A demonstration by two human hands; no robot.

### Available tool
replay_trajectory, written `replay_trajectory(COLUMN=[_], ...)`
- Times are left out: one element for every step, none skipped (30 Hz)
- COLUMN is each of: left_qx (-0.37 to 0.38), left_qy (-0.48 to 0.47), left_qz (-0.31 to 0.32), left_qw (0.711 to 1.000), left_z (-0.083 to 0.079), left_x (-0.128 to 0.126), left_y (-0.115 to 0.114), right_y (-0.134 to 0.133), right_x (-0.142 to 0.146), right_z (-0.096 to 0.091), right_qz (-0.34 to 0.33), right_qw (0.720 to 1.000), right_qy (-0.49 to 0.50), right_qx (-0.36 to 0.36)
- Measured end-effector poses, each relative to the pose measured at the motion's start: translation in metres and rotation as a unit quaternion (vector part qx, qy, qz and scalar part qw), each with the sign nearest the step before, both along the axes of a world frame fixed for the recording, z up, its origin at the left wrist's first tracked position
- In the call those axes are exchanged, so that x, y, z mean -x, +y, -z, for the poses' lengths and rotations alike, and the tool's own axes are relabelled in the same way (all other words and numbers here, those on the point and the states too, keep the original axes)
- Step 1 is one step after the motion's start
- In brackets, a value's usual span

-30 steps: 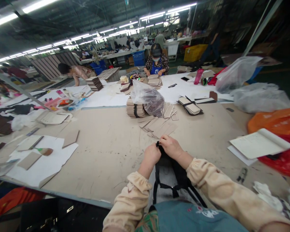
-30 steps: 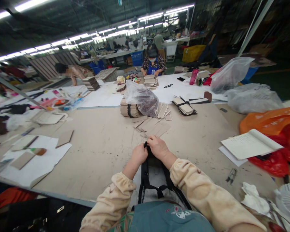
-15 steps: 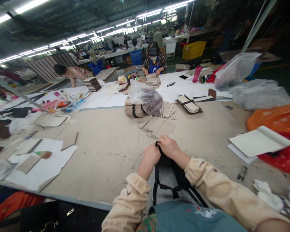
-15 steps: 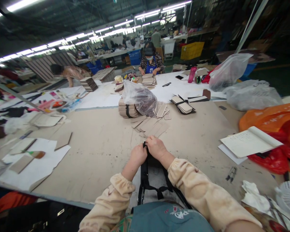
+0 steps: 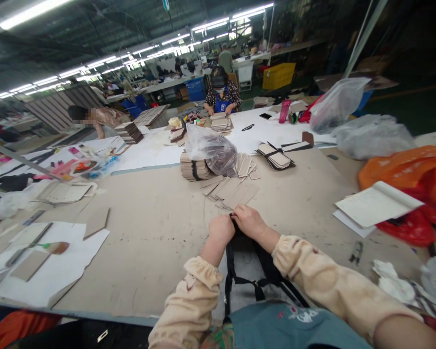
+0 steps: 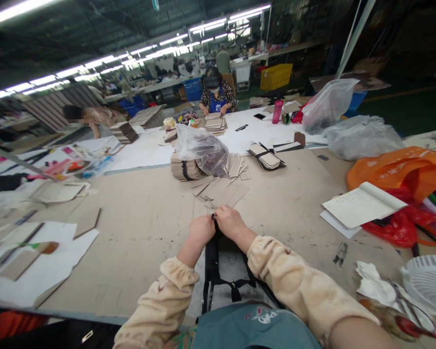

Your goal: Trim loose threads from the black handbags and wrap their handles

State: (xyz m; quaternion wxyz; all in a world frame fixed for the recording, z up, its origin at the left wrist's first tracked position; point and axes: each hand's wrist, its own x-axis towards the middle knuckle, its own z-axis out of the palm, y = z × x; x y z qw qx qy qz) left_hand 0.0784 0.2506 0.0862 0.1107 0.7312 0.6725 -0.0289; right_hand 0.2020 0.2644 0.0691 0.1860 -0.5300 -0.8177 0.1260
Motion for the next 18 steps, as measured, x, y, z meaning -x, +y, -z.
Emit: replay_trajectory(left_qx=[0.0,-0.001,-0.001,-0.001,0.0,0.002,0.004,0.007,0.009,0.012,0.013,0.015,0.016,0.017,0.018,0.019,0.02,0.02], left_qy=[0.002,0.003,0.005,0.006,0.008,0.008,0.008,0.008,0.008,0.007,0.007,0.007,0.007,0.006,0.006,0.005,0.004,0.004], left_qz=[-0.002,-0.005,-0.009,-0.014,-0.019,-0.023,-0.028,-0.031,-0.035,-0.038,-0.041,-0.044,-0.047,-0.049,-0.05,-0.051,-0.052,-0.052], left_qw=[1.0,1.0,1.0,1.0,1.0,1.0,1.0,0.999,0.999,0.999,0.999,0.999,0.999,0.999,0.999,0.999,0.998,0.998], left_z=[0.0,0.001,0.001,0.001,0.001,0.001,0.001,0.001,0.001,0.001,0.001,0.0,0.0,0.0,-0.001,-0.001,-0.002,-0.002], left_x=[0.0,-0.001,-0.001,-0.001,-0.001,-0.001,-0.001,-0.001,-0.002,-0.003,-0.004,-0.004,-0.005,-0.006,-0.007,-0.007,-0.008,-0.008], left_y=[0.0,-0.001,-0.001,-0.001,-0.001,-0.002,-0.002,-0.002,-0.002,-0.002,-0.002,-0.003,-0.003,-0.003,-0.003,-0.004,-0.004,-0.004], right_y=[0.0,0.001,0.001,0.001,0.002,0.002,0.003,0.003,0.003,0.003,0.003,0.003,0.003,0.004,0.004,0.004,0.004,0.005], right_x=[0.0,-0.001,-0.001,-0.002,-0.003,-0.004,-0.006,-0.007,-0.009,-0.011,-0.013,-0.015,-0.016,-0.017,-0.018,-0.018,-0.018,-0.017], right_z=[0.001,0.001,0.001,0.001,0.001,0.0,-0.001,-0.003,-0.004,-0.005,-0.005,-0.005,-0.004,-0.004,-0.003,-0.001,-0.001,0.0], right_qz=[0.0,0.0,0.0,0.001,0.001,0.001,0.001,-0.001,-0.003,-0.003,-0.001,0.002,0.006,0.008,0.008,0.007,0.004,0.002], right_qw=[1.0,1.0,1.0,0.999,0.999,0.999,0.998,0.998,0.997,0.997,0.997,0.997,0.997,0.997,0.997,0.997,0.997,0.997], right_qy=[0.006,0.013,0.022,0.031,0.04,0.049,0.056,0.061,0.063,0.062,0.059,0.054,0.049,0.044,0.04,0.037,0.035,0.034], right_qx=[0.002,0.004,0.006,0.01,0.014,0.019,0.025,0.03,0.035,0.04,0.045,0.049,0.053,0.056,0.059,0.06,0.062,0.063])
